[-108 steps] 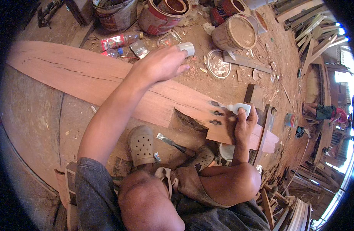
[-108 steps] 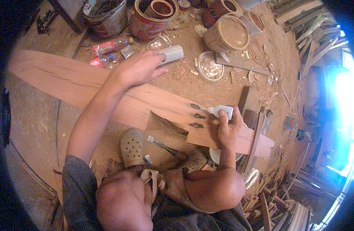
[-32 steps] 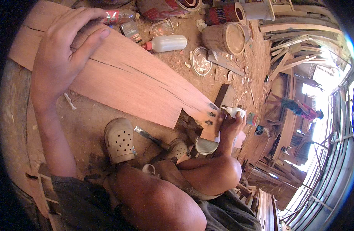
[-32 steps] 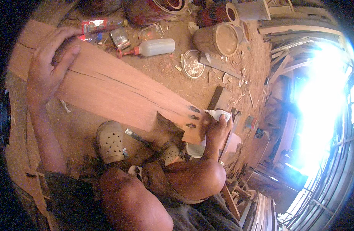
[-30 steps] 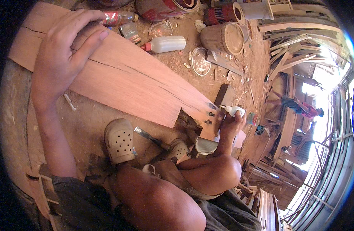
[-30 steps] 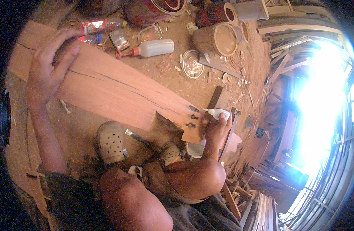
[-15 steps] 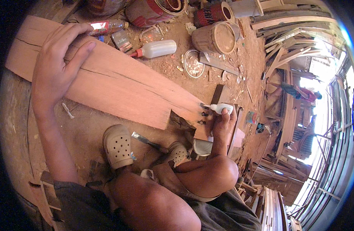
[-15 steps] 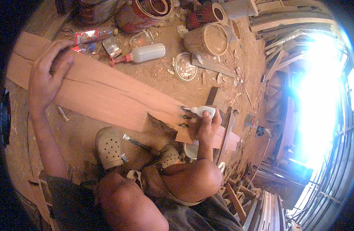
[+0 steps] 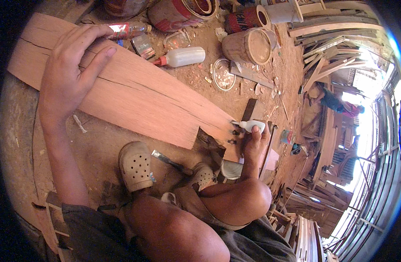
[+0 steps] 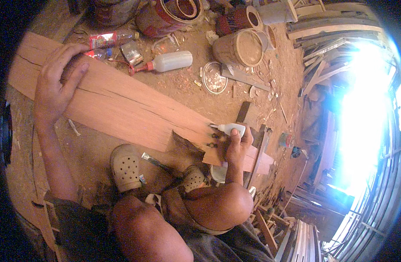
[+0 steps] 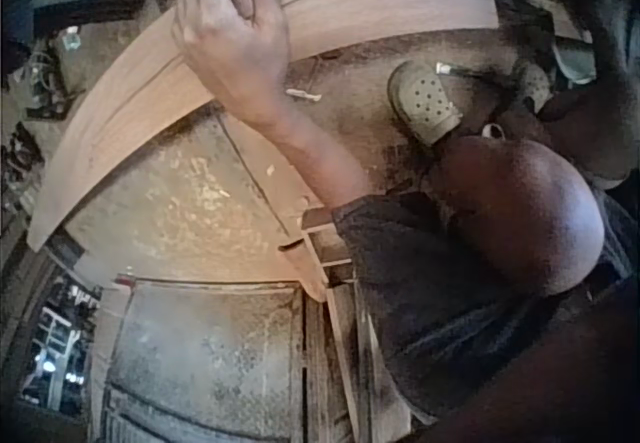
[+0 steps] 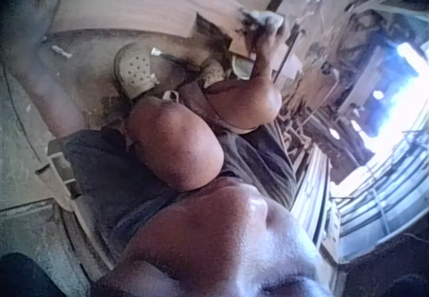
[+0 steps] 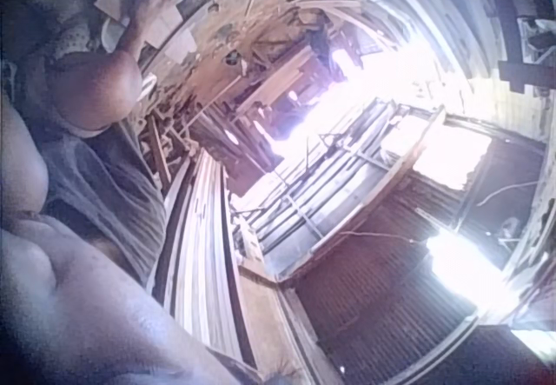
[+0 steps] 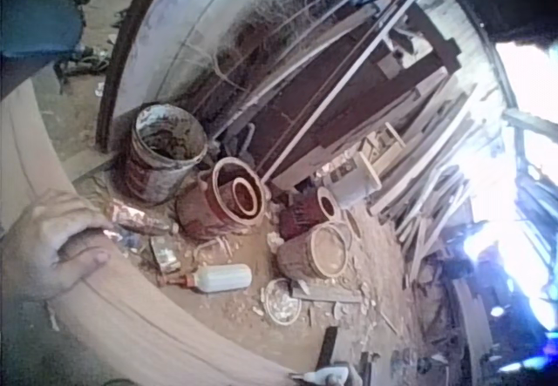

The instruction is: The person sits on the floor in a workshop and smooths a long, curved piece of wood using a hand plane and sandpaper. They then apply a liquid finish to the wood using a sponge, working along the length of the piece.

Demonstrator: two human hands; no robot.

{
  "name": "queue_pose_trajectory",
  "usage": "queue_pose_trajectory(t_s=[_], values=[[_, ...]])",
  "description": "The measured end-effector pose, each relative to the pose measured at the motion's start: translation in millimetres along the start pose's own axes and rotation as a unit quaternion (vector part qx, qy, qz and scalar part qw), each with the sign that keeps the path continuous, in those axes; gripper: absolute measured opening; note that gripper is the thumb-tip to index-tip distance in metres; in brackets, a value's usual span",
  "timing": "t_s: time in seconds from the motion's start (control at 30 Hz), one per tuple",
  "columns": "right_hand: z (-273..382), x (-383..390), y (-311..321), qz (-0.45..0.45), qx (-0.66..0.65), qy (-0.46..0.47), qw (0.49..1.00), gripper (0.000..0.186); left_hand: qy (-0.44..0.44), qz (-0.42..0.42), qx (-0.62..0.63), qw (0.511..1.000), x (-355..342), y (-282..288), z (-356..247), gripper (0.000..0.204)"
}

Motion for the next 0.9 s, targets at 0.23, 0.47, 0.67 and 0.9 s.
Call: queue_pose_trajectory(t_s=[0.23,0.47,0.67,0.9], values=[[4,1,0,0.005,0.0,0.002,1.0,0.029,-0.018,-0.004,-0.008,1.0,-2,0,-1,0.029],[0,1,4,0.012,0.007,-0.01,1.0,0.03,-0.002,0.004,0.005,1.0,-1,-1,1,0.029],[8,1,-2,-0.032,-0.002,-0.01,0.999,0.034,-0.003,0.0,0.001,1.0,0,1,0,0.03],[21,1,-9,-0.021,-0.059,-0.006,0.998,0.026,0.011,0.004,0.023,1.0,-1,0,0,0.029]])
Point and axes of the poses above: each hand's wrist, its own x-axis away from the middle knuckle, its own y-axis out of the back of the hand, z = x × y, the point moved 3 cm from there along -x, towards the middle knuckle
